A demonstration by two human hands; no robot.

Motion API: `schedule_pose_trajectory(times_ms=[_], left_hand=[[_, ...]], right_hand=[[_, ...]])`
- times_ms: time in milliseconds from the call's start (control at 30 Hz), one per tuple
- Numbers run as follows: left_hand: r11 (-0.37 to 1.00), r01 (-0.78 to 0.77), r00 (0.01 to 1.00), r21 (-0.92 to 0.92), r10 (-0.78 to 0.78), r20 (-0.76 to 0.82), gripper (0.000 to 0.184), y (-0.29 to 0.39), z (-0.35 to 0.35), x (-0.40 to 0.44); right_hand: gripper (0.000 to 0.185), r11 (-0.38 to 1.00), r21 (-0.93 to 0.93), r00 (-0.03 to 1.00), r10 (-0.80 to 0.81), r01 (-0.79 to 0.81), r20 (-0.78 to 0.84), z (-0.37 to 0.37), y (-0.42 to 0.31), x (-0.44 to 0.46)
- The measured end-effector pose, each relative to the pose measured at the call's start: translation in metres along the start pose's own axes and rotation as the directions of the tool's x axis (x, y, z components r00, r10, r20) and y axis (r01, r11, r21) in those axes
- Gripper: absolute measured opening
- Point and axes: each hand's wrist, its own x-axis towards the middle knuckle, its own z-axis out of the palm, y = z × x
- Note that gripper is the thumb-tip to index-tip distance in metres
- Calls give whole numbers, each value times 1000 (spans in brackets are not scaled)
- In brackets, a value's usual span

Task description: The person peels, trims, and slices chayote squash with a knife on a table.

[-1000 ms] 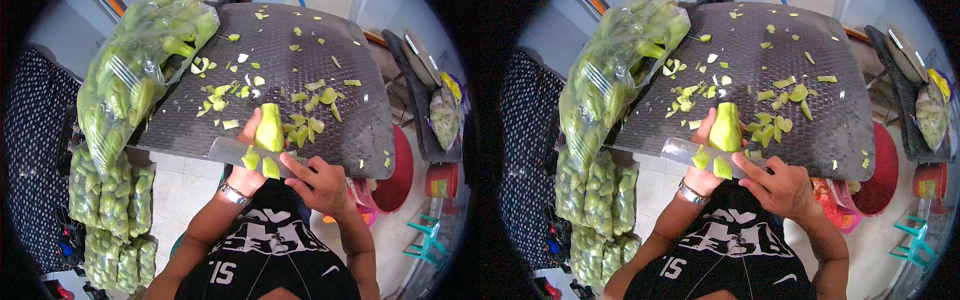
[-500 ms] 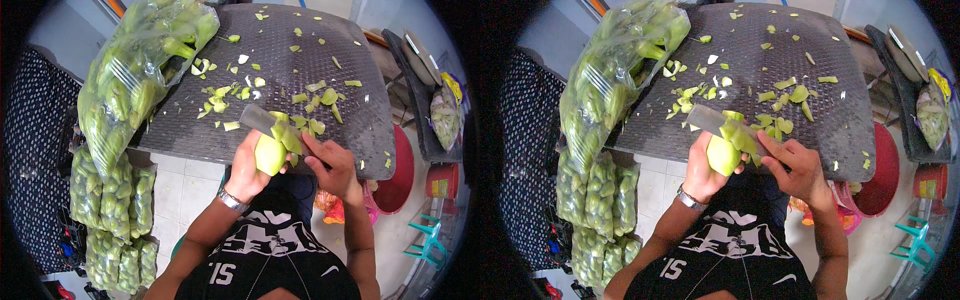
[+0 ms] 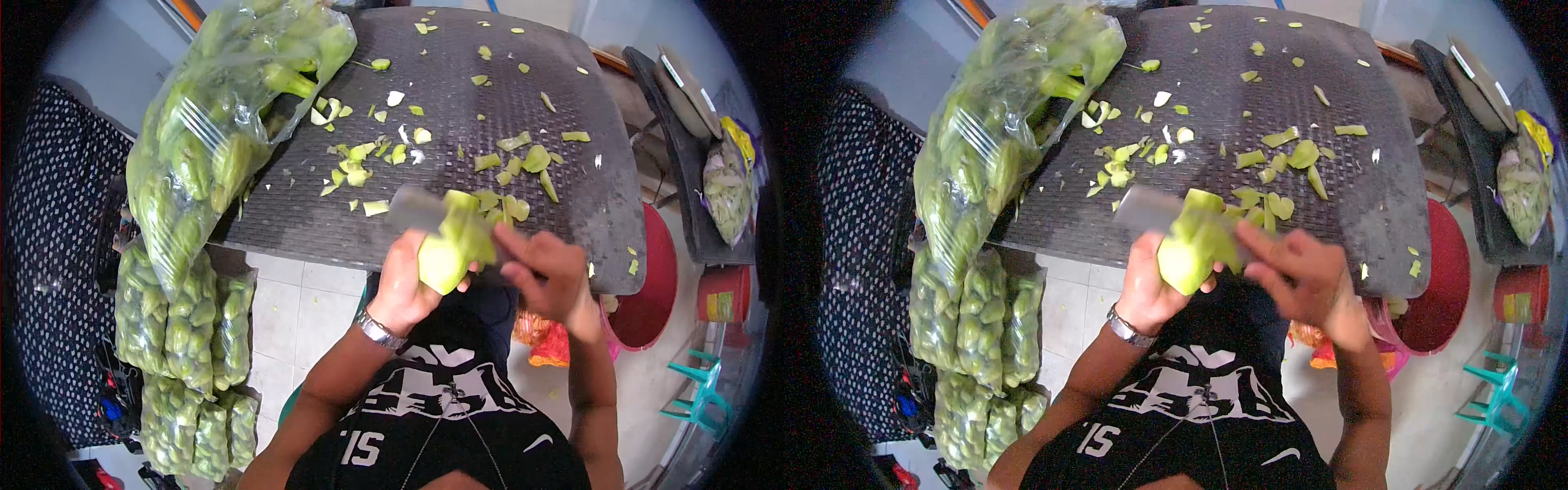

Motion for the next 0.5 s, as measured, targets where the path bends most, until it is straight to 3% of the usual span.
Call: schedule_pose_trajectory(times_ms=[33, 67, 133, 233, 333, 433, 500], left_hand=[[997, 40, 998, -67, -36, 54, 59, 6, -1, 4], [993, -50, 995, -107, 40, -91, 62, -1, 9, 10], [991, -19, 983, -135, -6, -181, 62, 7, 30, 6], [998, 39, 997, -55, -35, 70, 64, 3, -3, 7], [995, -31, 998, -91, 35, 45, 66, -3, -8, 2], [999, 22, 1000, -28, -23, -15, 67, 2, -4, 1], [999, 39, 999, -18, -39, 2, 67, 6, -2, 0]], right_hand=[[53, 1000, -17, 997, -18, 19, 76, -4, -15, -1], [53, 999, -33, 988, -30, 35, 150, -5, -25, -3], [54, 1000, 9, 990, -16, 15, 142, -2, -25, -6], [56, 1000, -21, 995, -11, 13, 100, -1, -17, -6], [55, 1000, -10, 999, 1, 0, 54, -2, -8, -4], [52, 999, -18, 999, 34, -33, 33, -4, 9, -2], [47, 995, 24, 992, 94, -92, -90, -1, 30, 0]])
